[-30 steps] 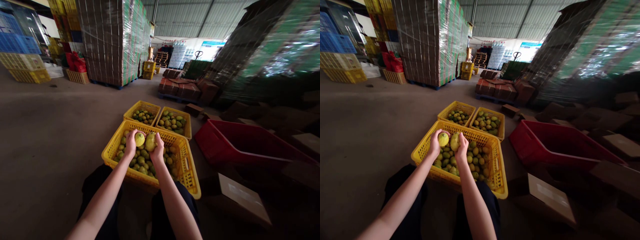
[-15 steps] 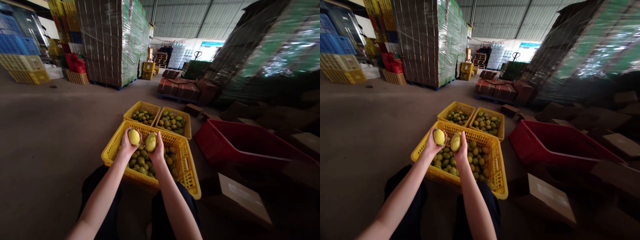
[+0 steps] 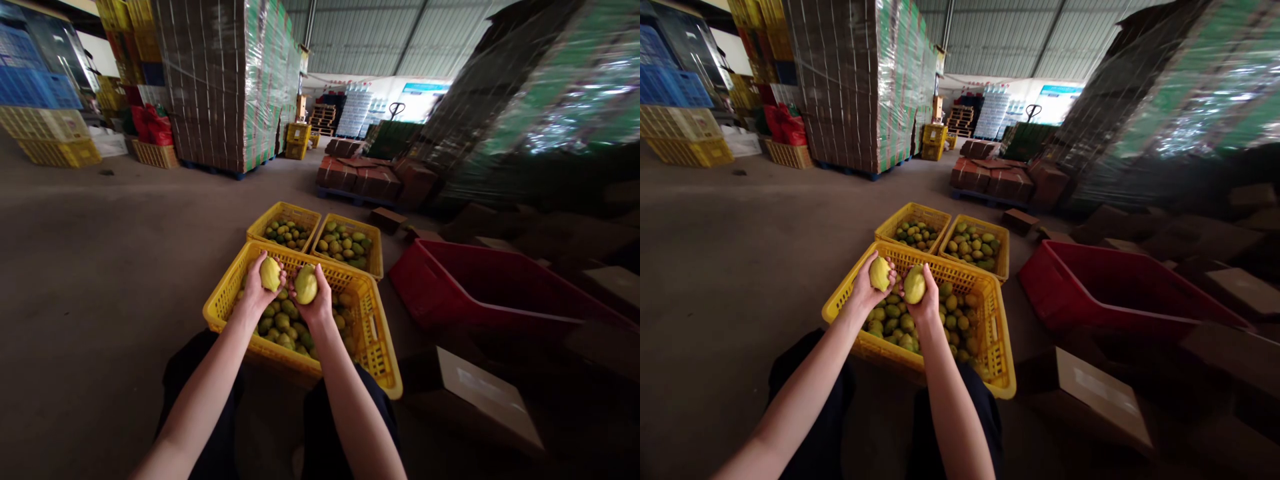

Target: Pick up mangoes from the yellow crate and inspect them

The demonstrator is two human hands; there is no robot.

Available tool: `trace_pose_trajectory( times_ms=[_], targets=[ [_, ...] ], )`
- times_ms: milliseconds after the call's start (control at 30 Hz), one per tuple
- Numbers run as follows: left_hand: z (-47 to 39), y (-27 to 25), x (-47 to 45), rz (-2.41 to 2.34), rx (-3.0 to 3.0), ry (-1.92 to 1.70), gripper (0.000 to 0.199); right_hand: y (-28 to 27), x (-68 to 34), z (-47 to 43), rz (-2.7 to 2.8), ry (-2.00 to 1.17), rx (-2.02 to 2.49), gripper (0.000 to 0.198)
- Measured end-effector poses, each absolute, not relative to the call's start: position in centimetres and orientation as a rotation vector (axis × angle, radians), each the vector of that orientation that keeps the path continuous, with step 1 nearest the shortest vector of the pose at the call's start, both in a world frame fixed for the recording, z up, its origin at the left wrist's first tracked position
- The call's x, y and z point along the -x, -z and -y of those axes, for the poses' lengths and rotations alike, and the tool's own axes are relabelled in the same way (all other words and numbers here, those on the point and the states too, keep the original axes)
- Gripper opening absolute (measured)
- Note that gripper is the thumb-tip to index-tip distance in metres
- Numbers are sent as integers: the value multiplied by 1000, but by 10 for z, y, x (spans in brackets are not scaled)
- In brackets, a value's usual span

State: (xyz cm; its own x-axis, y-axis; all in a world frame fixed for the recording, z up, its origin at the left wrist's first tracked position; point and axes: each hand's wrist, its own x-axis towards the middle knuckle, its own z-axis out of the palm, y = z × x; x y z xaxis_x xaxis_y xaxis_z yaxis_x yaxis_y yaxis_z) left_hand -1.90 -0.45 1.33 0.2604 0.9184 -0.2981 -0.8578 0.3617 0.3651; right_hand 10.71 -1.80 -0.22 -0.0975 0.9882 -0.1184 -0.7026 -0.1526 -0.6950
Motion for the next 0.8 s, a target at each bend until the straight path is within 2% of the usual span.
trace_pose_trajectory(
  times_ms=[200,300,533,800],
  targets=[
    [6,-13,18,-676,-255,-1260,26,3,-100,21,639,-1507,748,30],
    [12,-17,20,-595,-415,-1358,30,3,-100,24,806,-1389,717,29],
    [24,-23,36,-573,-804,-1434,58,-13,-97,44,1238,-1023,769,24],
    [23,-6,42,-713,-1255,-1475,40,-13,-101,49,1283,-891,796,24]
  ],
)
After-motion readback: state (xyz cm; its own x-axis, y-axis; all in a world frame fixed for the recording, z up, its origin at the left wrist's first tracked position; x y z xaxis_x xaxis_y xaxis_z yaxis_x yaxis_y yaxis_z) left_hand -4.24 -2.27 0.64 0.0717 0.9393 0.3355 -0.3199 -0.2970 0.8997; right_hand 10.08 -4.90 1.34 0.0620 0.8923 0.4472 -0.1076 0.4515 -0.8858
